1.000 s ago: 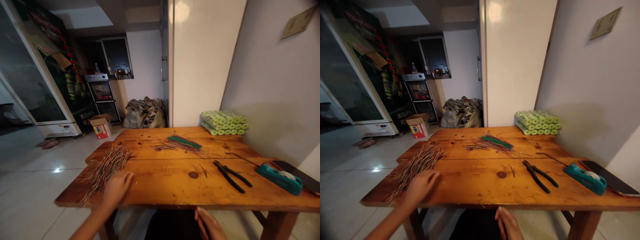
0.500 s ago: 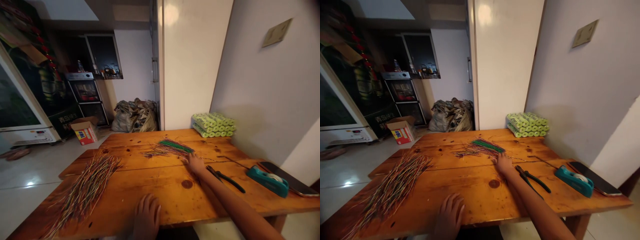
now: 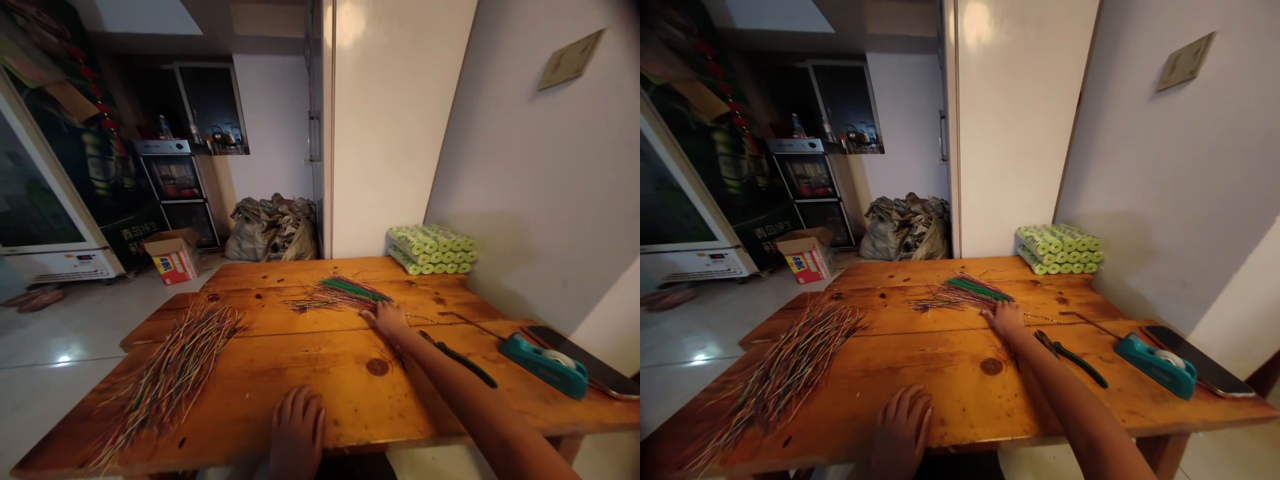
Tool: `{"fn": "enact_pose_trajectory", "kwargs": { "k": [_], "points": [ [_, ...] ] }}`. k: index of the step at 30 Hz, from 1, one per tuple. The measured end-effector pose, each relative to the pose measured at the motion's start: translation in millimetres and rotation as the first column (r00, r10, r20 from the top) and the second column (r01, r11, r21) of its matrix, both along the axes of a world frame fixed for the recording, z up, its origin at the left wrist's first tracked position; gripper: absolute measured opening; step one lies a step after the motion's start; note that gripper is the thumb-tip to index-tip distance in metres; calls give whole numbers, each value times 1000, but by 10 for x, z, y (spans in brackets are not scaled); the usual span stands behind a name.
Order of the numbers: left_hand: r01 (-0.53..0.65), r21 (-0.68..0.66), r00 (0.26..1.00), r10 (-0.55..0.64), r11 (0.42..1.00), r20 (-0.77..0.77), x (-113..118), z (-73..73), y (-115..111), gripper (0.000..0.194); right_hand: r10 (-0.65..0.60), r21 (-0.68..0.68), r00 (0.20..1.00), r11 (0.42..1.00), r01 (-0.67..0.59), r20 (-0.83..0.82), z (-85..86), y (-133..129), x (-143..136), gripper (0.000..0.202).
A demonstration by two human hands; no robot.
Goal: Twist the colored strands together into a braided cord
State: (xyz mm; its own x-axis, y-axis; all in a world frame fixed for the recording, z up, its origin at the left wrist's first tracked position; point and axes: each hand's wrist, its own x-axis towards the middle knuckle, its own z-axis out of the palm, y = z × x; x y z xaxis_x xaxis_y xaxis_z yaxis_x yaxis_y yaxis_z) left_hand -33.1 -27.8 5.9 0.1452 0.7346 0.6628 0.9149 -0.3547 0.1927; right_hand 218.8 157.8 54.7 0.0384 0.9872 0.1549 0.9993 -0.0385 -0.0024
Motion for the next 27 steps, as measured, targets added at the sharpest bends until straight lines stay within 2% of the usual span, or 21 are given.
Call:
{"fn": "enact_pose_trajectory", "kwargs": {
  "k": [3,8,13,18,23,27],
  "points": [
    [-4,27,999,3,1000,32,7,-29,12,19,-41,-27,999,999,41,-1,-34,78,-35,58],
    [0,74,1000,-2,997,26,5,-62,30,22,-67,-64,998,996,67,10,-94,156,-48,32],
    [1,89,999,-5,996,40,9,-46,24,22,-27,-70,999,997,30,34,-136,127,-17,30],
    [15,82,994,-23,996,103,16,-101,34,21,-2,-71,998,997,6,59,-146,115,-38,32],
    [8,92,989,-21,996,149,28,-133,42,20,17,-131,998,991,-10,53,-95,110,-22,30],
    [8,82,992,-18,997,127,24,-89,24,20,35,-176,999,984,-30,23,41,100,75,29]
  ]
}}
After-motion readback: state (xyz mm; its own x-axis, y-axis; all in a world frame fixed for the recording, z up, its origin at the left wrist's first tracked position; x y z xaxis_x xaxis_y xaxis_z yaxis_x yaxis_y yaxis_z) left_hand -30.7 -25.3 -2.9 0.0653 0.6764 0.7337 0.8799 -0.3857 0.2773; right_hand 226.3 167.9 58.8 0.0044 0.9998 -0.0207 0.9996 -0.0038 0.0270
